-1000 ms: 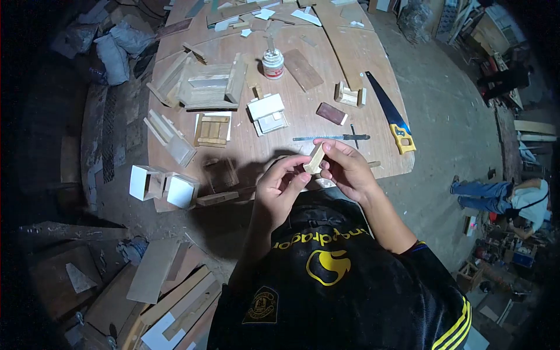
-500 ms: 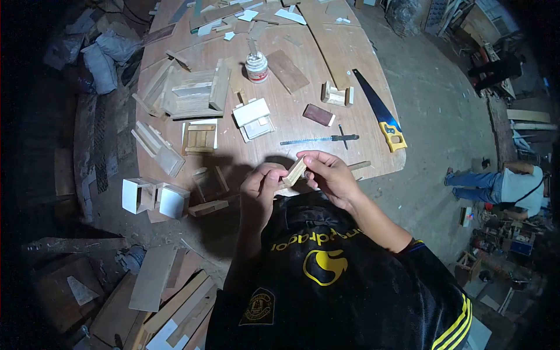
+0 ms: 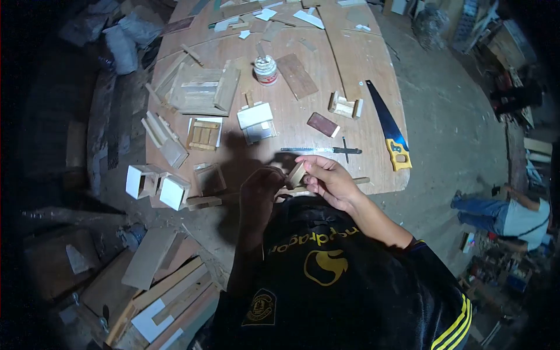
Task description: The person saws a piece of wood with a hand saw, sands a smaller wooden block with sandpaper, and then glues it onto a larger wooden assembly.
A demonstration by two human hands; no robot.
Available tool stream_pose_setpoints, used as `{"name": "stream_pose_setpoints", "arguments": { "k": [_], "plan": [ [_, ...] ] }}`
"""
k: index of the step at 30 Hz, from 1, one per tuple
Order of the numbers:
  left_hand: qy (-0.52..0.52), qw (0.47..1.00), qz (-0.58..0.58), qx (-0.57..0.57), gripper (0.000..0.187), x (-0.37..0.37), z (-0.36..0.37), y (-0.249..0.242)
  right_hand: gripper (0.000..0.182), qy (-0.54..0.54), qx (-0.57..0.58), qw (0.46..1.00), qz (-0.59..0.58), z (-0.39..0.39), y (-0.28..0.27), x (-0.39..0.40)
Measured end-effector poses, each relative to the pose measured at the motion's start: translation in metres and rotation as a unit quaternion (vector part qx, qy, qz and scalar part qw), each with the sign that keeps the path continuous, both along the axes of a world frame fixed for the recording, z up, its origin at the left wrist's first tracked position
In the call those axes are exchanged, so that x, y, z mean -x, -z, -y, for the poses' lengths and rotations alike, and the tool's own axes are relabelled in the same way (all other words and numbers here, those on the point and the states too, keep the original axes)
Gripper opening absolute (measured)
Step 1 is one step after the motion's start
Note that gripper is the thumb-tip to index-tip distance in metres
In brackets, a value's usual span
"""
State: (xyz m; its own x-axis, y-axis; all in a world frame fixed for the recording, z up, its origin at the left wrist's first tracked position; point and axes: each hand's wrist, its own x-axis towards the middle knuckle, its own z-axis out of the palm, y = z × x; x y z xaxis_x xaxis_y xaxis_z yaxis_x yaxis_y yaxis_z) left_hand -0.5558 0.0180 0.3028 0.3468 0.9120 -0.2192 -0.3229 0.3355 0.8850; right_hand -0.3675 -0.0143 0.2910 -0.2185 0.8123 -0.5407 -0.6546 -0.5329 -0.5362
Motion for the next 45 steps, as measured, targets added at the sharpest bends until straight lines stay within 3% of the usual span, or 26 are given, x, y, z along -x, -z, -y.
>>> {"name": "stream_pose_setpoints", "arguments": {
  "k": [2, 4, 7, 12, 14, 19, 23, 25, 28, 29, 30, 31, 33, 35, 37, 38, 40, 41, 44, 45],
  "plan": [
    [-0.026, 0.999, -0.001, 0.029, 0.009, -0.009, 0.003, -0.003, 0.023, -0.002, -0.016, 1.000, -0.010, -0.005, -0.002, -0.014],
    [-0.059, 0.995, -0.046, -0.062, 0.010, -0.019, 0.004, -0.002, 0.024, -0.012, -0.011, 1.000, -0.010, -0.010, -0.005, -0.027],
    [-0.092, 0.989, -0.099, -0.059, 0.011, -0.034, 0.011, -0.015, 0.024, 0.003, -0.024, 1.000, 0.014, -0.017, -0.011, -0.044],
    [-0.109, 0.979, -0.157, -0.070, 0.013, -0.046, 0.022, -0.028, 0.024, 0.001, -0.122, 0.991, 0.059, -0.021, -0.010, -0.070],
    [-0.119, 0.975, -0.172, -0.074, 0.014, -0.051, 0.028, -0.033, 0.022, -0.002, -0.197, 0.960, 0.201, -0.020, -0.020, -0.070],
    [-0.176, 0.972, -0.134, -0.083, 0.032, -0.063, 0.043, -0.041, 0.023, -0.049, -0.285, 0.939, 0.186, -0.020, -0.038, -0.081],
    [-0.189, 0.970, -0.116, -0.103, 0.035, -0.076, 0.044, -0.034, 0.022, -0.063, -0.348, 0.920, 0.166, -0.018, -0.024, -0.075],
    [-0.231, 0.972, -0.012, -0.046, 0.033, -0.079, 0.049, -0.017, 0.021, -0.107, -0.391, 0.893, 0.196, -0.016, -0.014, -0.070],
    [-0.277, 0.960, -0.016, -0.040, 0.029, -0.083, 0.048, -0.030, 0.020, -0.143, -0.409, 0.869, 0.242, -0.013, -0.001, -0.065],
    [-0.337, 0.941, -0.029, 0.018, 0.026, -0.079, 0.054, -0.023, 0.020, -0.142, -0.406, 0.868, 0.247, -0.020, 0.006, -0.069],
    [-0.335, 0.942, -0.025, 0.020, 0.026, -0.075, 0.057, -0.023, 0.020, -0.149, -0.373, 0.862, 0.309, -0.035, 0.017, -0.072],
    [-0.338, 0.938, -0.059, -0.054, 0.024, -0.070, 0.059, -0.024, 0.021, -0.158, -0.339, 0.851, 0.369, -0.052, 0.033, -0.074],
    [-0.329, 0.921, -0.129, -0.163, 0.023, -0.061, 0.065, -0.022, 0.036, -0.140, -0.423, 0.629, 0.637, -0.083, 0.130, -0.095],
    [-0.327, 0.925, -0.126, -0.149, 0.024, -0.062, 0.072, -0.024, 0.052, -0.121, -0.285, 0.565, 0.765, -0.087, 0.167, -0.101],
    [-0.314, 0.937, -0.112, -0.107, 0.025, -0.063, 0.078, -0.030, 0.064, -0.160, -0.223, 0.491, 0.827, -0.092, 0.195, -0.106],
    [-0.304, 0.945, -0.048, -0.111, 0.026, -0.069, 0.079, -0.038, 0.064, -0.162, -0.236, 0.493, 0.822, -0.092, 0.193, -0.106],
    [-0.261, 0.947, -0.107, -0.155, 0.028, -0.067, 0.086, -0.042, 0.063, -0.225, -0.181, 0.480, 0.828, -0.088, 0.185, -0.107],
    [-0.249, 0.940, -0.165, -0.166, 0.029, -0.069, 0.087, -0.044, 0.063, -0.227, -0.190, 0.480, 0.826, -0.086, 0.189, -0.108],
    [-0.229, 0.935, -0.180, -0.204, 0.028, -0.070, 0.091, -0.045, 0.063, -0.177, -0.190, 0.453, 0.853, -0.083, 0.198, -0.115],
    [-0.221, 0.945, -0.182, -0.159, 0.028, -0.070, 0.093, -0.047, 0.062, -0.185, -0.169, 0.480, 0.841, -0.082, 0.192, -0.115]
  ]
}}
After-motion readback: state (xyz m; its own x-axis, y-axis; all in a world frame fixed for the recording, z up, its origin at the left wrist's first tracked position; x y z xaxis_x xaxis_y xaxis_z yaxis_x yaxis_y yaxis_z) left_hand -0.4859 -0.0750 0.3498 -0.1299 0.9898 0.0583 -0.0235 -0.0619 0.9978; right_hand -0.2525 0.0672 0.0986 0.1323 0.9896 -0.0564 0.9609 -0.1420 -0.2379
